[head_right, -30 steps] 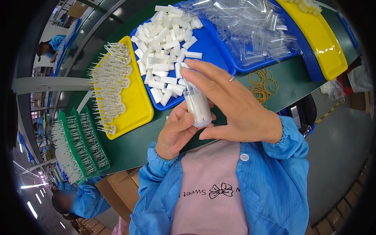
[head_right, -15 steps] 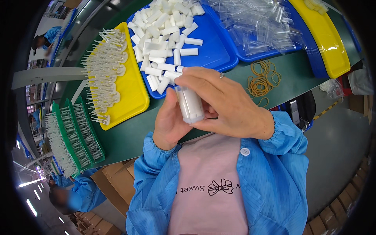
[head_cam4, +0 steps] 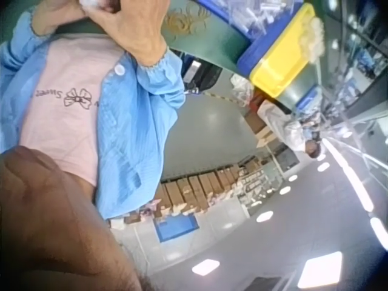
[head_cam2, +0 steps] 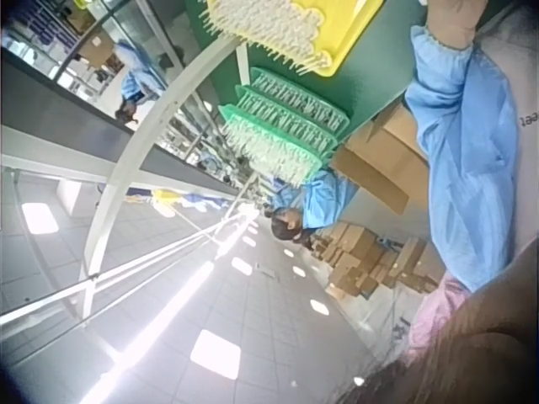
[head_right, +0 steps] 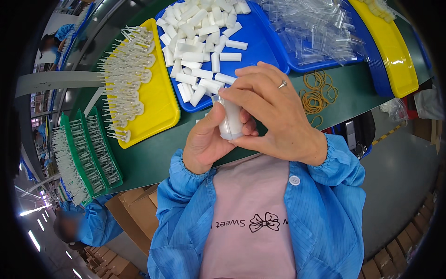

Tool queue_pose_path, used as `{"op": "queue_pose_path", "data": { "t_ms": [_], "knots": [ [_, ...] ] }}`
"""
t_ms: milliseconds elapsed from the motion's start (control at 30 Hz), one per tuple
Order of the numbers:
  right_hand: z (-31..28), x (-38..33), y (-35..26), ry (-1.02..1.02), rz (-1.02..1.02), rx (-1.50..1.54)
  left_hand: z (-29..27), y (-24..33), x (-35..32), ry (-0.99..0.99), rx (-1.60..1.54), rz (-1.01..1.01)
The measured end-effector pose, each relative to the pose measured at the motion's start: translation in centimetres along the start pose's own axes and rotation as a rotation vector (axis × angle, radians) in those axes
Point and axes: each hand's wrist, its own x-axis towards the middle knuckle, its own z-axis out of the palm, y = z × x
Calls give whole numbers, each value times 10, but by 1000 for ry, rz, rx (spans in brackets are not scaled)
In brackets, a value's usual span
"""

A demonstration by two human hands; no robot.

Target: The person assembles small white plastic components by hand and organizes them into trays.

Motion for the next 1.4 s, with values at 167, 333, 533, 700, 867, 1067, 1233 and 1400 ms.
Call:
{"op": "queue_pose_path", "data": {
  "t_ms": [167, 333, 533, 700, 867, 1067, 1233, 1400],
  "knots": [
    [3, 3, -6, -15, 71, -8, 0, 2, 1, 22, 5, -28],
    [2, -1, -5, -73, 68, -35, -3, -4, 1, 60, 44, -45],
    [-6, -8, -6, -102, 66, -22, 11, 2, 6, 88, 246, -96],
    [-43, -38, 11, 141, 281, 179, 5, 2, 2, 68, 215, 51],
    [-53, -111, 36, 380, 648, -34, -9, 5, 0, 187, 136, 92],
    [-24, -145, 49, 265, 582, -442, -10, 0, 3, 178, 93, 55],
    [-21, -143, 52, 238, 603, -398, -8, -5, 4, 169, 149, 60],
    [-23, -122, 28, 343, 531, -188, 22, -22, 14, 79, 928, 13]
  ]
}}
